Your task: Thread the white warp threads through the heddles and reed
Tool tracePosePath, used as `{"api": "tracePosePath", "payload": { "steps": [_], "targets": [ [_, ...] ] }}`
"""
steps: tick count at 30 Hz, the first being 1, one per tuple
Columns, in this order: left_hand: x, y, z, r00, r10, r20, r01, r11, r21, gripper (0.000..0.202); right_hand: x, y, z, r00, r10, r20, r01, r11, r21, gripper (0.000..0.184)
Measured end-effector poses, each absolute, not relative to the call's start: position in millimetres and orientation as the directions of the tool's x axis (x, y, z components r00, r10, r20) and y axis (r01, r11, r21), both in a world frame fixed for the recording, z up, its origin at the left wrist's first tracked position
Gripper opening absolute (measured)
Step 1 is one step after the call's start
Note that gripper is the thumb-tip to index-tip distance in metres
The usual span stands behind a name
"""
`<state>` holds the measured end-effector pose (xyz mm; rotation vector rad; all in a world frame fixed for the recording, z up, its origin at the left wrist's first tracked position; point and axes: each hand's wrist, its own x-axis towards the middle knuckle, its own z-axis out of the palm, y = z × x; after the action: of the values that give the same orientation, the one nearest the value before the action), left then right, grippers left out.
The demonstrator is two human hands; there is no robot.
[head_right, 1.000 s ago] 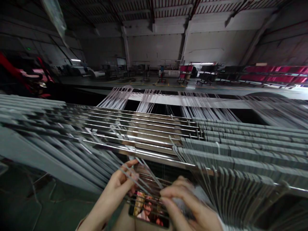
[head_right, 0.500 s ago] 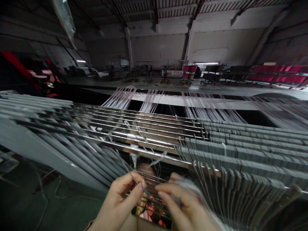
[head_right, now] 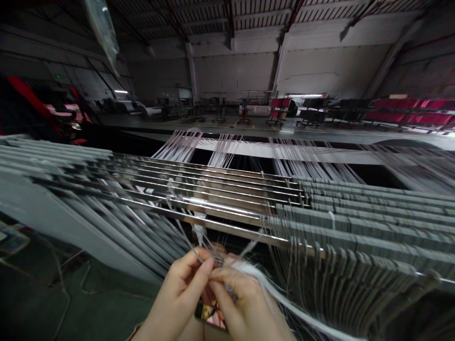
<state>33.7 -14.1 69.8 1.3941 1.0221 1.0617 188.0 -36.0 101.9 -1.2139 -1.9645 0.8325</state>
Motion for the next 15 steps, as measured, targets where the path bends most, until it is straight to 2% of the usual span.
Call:
{"api": "tracePosePath", "payload": {
  "steps": [2, 4, 6, 8, 9, 11, 13, 15],
  "targets": [
    [32, -15, 73, 0.264, 0.964, 0.034, 0.032, -0.044, 0.998, 0.027, 197, -37, 101, -0.304, 0.921, 0.245, 0.568, 0.382, -0.729, 0.022],
    [31, -16, 79, 0.274, 0.959, 0.073, 0.061, -0.093, 0.994, 0.023, 211, -37, 96, -0.255, 0.907, 0.335, 0.686, 0.414, -0.598, 0.017],
    [30, -19, 83, 0.31, 0.923, 0.23, 0.139, -0.283, 0.949, 0.016, 224, -34, 89, -0.228, 0.895, 0.382, 0.746, 0.413, -0.522, 0.02],
    [31, -21, 84, 0.389, 0.841, 0.376, 0.195, -0.474, 0.858, 0.021, 230, -31, 83, -0.254, 0.909, 0.332, 0.757, 0.4, -0.517, 0.018],
    [32, -20, 82, 0.415, 0.82, 0.394, 0.216, -0.509, 0.833, 0.024, 231, -31, 81, -0.259, 0.914, 0.311, 0.75, 0.393, -0.533, 0.016],
    [33, -16, 75, 0.368, 0.856, 0.362, 0.26, -0.469, 0.844, 0.028, 229, -32, 81, -0.219, 0.912, 0.346, 0.718, 0.391, -0.576, 0.01],
    [33, -6, 67, 0.228, 0.921, 0.315, 0.293, -0.374, 0.88, 0.033, 226, -38, 83, -0.133, 0.864, 0.486, 0.661, 0.443, -0.606, 0.003],
    [32, 6, 59, 0.133, 0.935, 0.328, 0.377, -0.354, 0.856, 0.037, 226, -44, 84, -0.096, 0.762, 0.64, 0.594, 0.56, -0.578, 0.011]
  ]
}}
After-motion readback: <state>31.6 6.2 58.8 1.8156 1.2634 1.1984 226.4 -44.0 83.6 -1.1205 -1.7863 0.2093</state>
